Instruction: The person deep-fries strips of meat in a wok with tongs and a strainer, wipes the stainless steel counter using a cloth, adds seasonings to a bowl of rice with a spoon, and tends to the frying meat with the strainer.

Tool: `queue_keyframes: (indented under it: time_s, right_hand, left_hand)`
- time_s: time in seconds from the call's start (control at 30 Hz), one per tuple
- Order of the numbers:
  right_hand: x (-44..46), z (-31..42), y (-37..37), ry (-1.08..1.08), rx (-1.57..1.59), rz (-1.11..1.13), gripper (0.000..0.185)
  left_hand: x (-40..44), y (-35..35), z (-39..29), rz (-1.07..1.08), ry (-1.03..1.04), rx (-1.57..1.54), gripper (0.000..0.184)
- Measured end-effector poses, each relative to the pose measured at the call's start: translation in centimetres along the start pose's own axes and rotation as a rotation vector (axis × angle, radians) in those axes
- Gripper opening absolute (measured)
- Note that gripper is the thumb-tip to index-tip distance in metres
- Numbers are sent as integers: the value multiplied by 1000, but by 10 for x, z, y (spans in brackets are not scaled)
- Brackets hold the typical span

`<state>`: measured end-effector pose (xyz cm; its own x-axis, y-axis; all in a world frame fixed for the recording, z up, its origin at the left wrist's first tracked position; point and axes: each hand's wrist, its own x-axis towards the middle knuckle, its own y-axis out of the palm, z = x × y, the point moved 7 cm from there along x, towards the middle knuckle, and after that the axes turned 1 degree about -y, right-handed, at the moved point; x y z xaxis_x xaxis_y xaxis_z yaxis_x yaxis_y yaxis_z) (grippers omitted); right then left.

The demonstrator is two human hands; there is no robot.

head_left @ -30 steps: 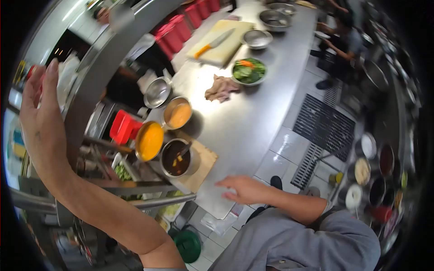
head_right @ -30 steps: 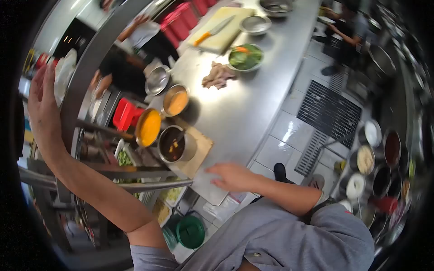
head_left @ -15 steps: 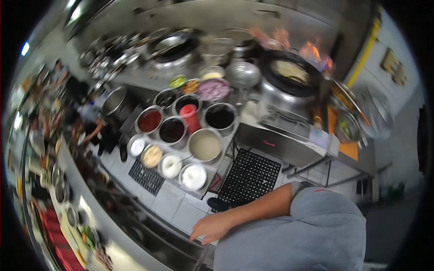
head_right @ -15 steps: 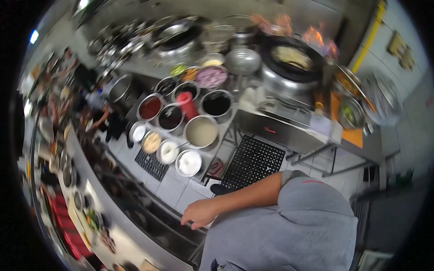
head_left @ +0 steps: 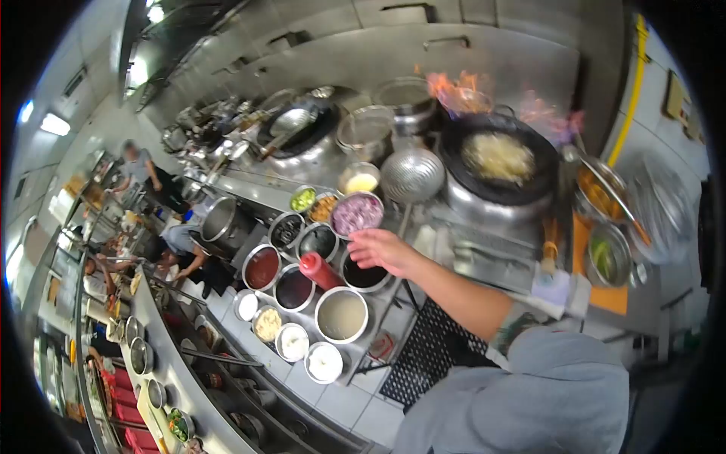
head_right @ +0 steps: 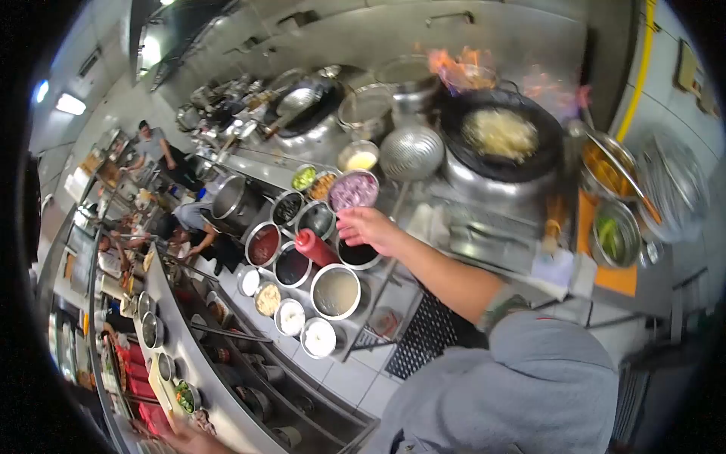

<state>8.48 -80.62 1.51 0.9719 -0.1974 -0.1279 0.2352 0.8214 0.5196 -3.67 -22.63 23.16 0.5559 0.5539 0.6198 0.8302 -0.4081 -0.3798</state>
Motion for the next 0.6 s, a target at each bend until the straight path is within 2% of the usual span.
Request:
queue_keyframes:
  time_s: [0.03, 0.07, 0.1, 0.17, 0.2, 0.27, 0.3, 0.33, 0.37, 0.4, 0.43, 0.47, 0.5, 0.53, 0.57, 0.6]
  right_hand:
    - [50, 3, -6, -21, 134, -43, 46]
    - [100, 2, -12, 16, 200, -107, 54]
    - [151, -3, -22, 56, 259, -182, 56]
    - [228, -6, -35, 150, 374, -348, 61]
    - [239, 12, -29, 125, 498, -374, 56]
    - [308, 8, -51, 153, 936, -151, 37]
    - [287, 38, -64, -53, 766, -371, 20]
    - [272, 64, -79, -98, 488, -465, 12]
    - [244, 88, -84, -124, 553, -462, 11]
    - [303, 57, -148, -282, 415, -384, 5]
    - [197, 110, -137, -210, 268, -334, 8]
    - [149, 132, -156, -281, 124, -246, 12]
    - [89, 149, -175, -209, 81, -354, 18]
    - [26, 178, -182, -238, -73, -282, 26]
    - [-29, 202, -187, -214, -286, -471, 31]
    - [-67, 209, -222, -148, -302, -541, 34]
  left_hand:
    - [-41, 38, -26, 161, -37, -69, 47]
    - [-89, 73, -64, 160, 189, -215, 43]
    - [-128, 103, -93, 293, 169, -403, 42]
    - [-192, 139, -141, 493, 249, -368, 47]
    - [-218, 150, -152, 524, 281, -331, 48]
    - [-247, 159, -152, 621, 315, -171, 44]
    - [-260, 160, -145, 675, 316, -66, 40]
    - [-275, 161, -122, 721, 229, -105, 42]
    - [-288, 162, -100, 734, 182, -60, 42]
    - [-299, 158, -78, 751, 137, -10, 42]
    - [-308, 154, -59, 767, 91, 43, 43]
    - [-312, 148, -57, 689, 256, 103, 42]
    - [-319, 150, -41, 714, 194, 88, 42]
    - [-328, 150, -22, 732, 122, 80, 42]
    - [-337, 146, -3, 745, 43, 82, 44]
    - [-340, 146, 6, 768, 6, 85, 44]
